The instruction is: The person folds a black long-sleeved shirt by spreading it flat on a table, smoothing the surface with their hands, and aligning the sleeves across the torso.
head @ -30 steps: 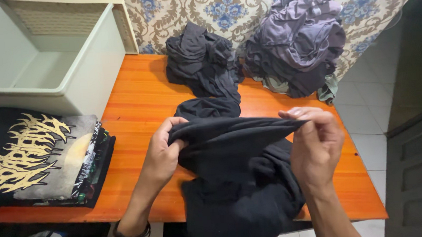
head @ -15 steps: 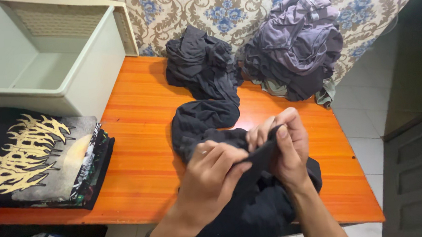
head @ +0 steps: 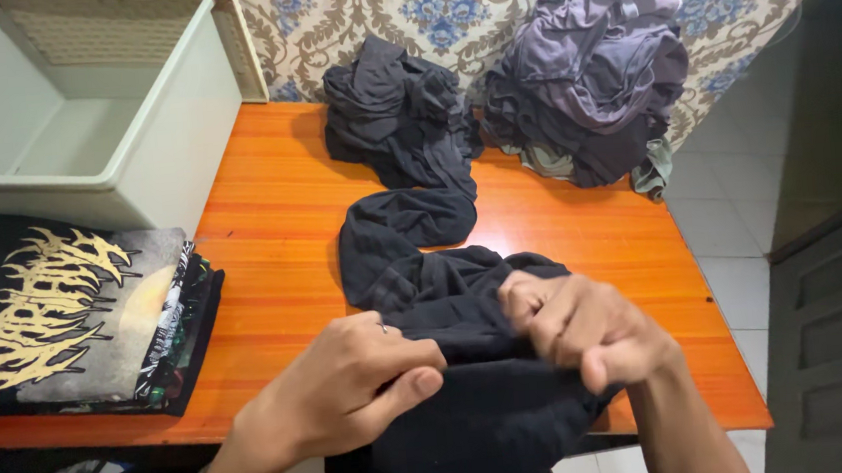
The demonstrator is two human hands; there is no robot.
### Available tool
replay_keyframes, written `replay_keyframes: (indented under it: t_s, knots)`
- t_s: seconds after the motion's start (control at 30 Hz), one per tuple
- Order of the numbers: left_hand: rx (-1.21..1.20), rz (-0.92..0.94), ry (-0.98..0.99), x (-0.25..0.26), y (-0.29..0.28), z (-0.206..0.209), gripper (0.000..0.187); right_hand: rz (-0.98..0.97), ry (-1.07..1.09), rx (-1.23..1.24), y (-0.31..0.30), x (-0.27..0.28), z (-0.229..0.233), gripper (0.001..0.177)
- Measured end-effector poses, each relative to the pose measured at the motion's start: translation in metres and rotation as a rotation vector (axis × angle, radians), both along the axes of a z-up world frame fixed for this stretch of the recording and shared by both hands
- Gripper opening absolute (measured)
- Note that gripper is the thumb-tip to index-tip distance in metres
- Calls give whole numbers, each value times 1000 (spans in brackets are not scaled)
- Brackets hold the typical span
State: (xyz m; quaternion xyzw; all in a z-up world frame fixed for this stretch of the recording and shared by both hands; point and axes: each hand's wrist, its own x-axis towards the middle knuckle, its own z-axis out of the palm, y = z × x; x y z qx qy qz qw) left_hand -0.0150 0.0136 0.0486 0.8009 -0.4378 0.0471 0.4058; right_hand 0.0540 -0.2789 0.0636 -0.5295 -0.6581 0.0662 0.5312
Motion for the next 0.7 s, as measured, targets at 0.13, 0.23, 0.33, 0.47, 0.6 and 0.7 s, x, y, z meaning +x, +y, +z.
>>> replay_keyframes:
  t_s: [0.13, 0.23, 0.33, 0.47, 0.6, 0.7]
  knots:
    - [304, 414, -12, 5, -13, -11, 26, 67, 142, -39, 10, -15, -6, 63]
    - [422, 539, -80, 5, -13, -5, 22, -15, 129, -220, 15, -6, -15, 57]
    - [488, 485, -245, 8, -23, -6, 52, -740, -185, -539, 28, 0, -34, 49]
    - [627, 517, -346, 18, -34, -25, 83, -1027, -565, -542, 47, -3, -63, 26]
    - [546, 497, -315, 43, -28, -54, 81, -1099, -620, -675, 55, 10, -90, 46]
    - [436, 538, -376, 63, -27, -73, 72, -1150, -571, -610, 59, 31, -101, 26]
